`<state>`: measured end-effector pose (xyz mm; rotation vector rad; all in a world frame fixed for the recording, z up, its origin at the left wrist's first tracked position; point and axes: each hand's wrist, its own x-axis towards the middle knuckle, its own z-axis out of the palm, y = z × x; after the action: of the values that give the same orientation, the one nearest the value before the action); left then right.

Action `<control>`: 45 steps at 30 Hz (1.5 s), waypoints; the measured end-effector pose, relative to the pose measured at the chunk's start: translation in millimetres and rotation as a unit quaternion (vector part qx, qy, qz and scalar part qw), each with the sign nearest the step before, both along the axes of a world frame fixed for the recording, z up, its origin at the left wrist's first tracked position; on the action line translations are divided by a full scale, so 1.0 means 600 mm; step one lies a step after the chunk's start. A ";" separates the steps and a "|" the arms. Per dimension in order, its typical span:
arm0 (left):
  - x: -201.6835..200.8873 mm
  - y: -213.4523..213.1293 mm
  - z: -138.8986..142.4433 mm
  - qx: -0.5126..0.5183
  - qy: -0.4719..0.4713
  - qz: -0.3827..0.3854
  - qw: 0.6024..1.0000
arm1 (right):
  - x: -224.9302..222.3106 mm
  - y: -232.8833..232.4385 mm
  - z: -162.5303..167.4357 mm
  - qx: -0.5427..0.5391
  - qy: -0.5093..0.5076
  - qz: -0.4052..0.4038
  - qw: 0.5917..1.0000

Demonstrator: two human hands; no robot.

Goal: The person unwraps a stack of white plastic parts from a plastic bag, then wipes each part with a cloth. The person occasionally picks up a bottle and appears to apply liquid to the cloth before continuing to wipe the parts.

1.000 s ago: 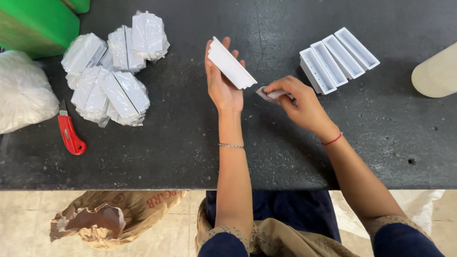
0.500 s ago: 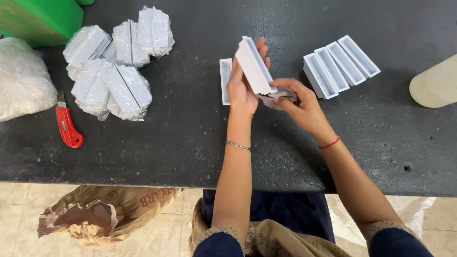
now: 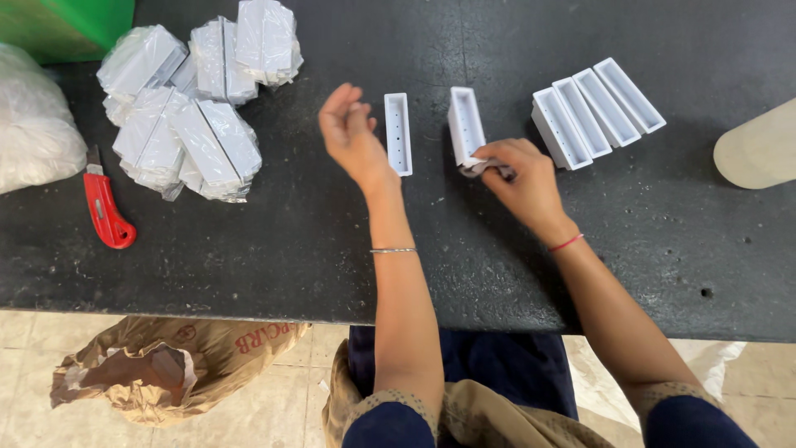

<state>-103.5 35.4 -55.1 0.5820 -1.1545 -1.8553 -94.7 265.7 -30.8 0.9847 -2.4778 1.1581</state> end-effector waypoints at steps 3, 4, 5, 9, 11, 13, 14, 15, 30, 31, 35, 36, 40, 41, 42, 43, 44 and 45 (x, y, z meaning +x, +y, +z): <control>0.010 -0.019 0.001 0.031 0.000 0.017 0.999 | 0.006 -0.025 -0.014 0.011 0.032 0.023 0.999; 0.011 -0.020 0.001 0.033 0.003 0.011 0.999 | 0.007 -0.035 -0.019 0.011 0.039 0.029 0.999; 0.011 -0.019 0.002 0.035 0.005 0.004 0.999 | 0.008 -0.045 -0.024 0.011 0.047 0.034 0.998; 0.008 -0.006 0.001 0.033 0.006 -0.037 0.999 | 0.013 -0.077 -0.032 0.041 0.047 0.053 0.997; 0.005 -0.003 -0.002 0.033 -0.009 -0.045 0.998 | 0.018 -0.086 -0.027 0.049 0.061 0.071 0.994; 0.003 -0.003 -0.007 0.025 -0.019 -0.050 0.998 | 0.027 -0.089 -0.018 0.061 0.050 0.080 0.994; 0.003 -0.003 -0.011 0.016 -0.022 -0.051 0.998 | 0.032 -0.087 -0.012 0.067 0.045 0.084 0.993; 0.001 -0.003 -0.014 0.007 -0.025 -0.053 0.998 | 0.036 -0.085 -0.005 0.071 0.033 0.088 0.993; -0.011 0.169 -0.008 -0.225 -0.042 -0.221 0.948 | -0.081 0.174 0.021 -0.370 -0.064 -0.130 0.918; -0.009 0.201 -0.012 -0.275 -0.066 -0.227 0.932 | -0.090 0.192 0.015 -0.428 -0.059 -0.128 0.893; -0.012 0.278 -0.029 -0.338 -0.119 -0.278 0.891 | -0.109 0.238 -0.010 -0.560 -0.141 -0.081 0.812; -0.013 0.287 -0.032 -0.366 -0.135 -0.279 0.878 | -0.112 0.240 -0.015 -0.568 -0.146 -0.080 0.806; -0.021 0.307 -0.034 -0.373 -0.191 -0.287 0.861 | -0.113 0.235 -0.025 -0.562 -0.149 -0.064 0.811; -0.021 0.309 -0.033 -0.387 -0.199 -0.284 0.855 | -0.111 0.232 -0.025 -0.560 -0.153 -0.065 0.811; -0.020 0.310 -0.031 -0.400 -0.206 -0.280 0.848 | -0.110 0.229 -0.024 -0.559 -0.157 -0.065 0.812; -0.020 0.310 -0.028 -0.401 -0.201 -0.277 0.850 | -0.110 0.226 -0.022 -0.557 -0.160 -0.065 0.812; -0.018 0.309 -0.026 -0.402 -0.196 -0.273 0.851 | -0.110 0.222 -0.020 -0.557 -0.160 -0.059 0.813; -0.018 0.308 -0.023 -0.404 -0.191 -0.271 0.853 | -0.109 0.220 -0.018 -0.558 -0.159 -0.054 0.813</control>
<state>-114.1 220.0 -68.7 0.1232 -2.3835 -1.4709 -160.0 397.6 -41.9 0.2846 -1.4326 2.3895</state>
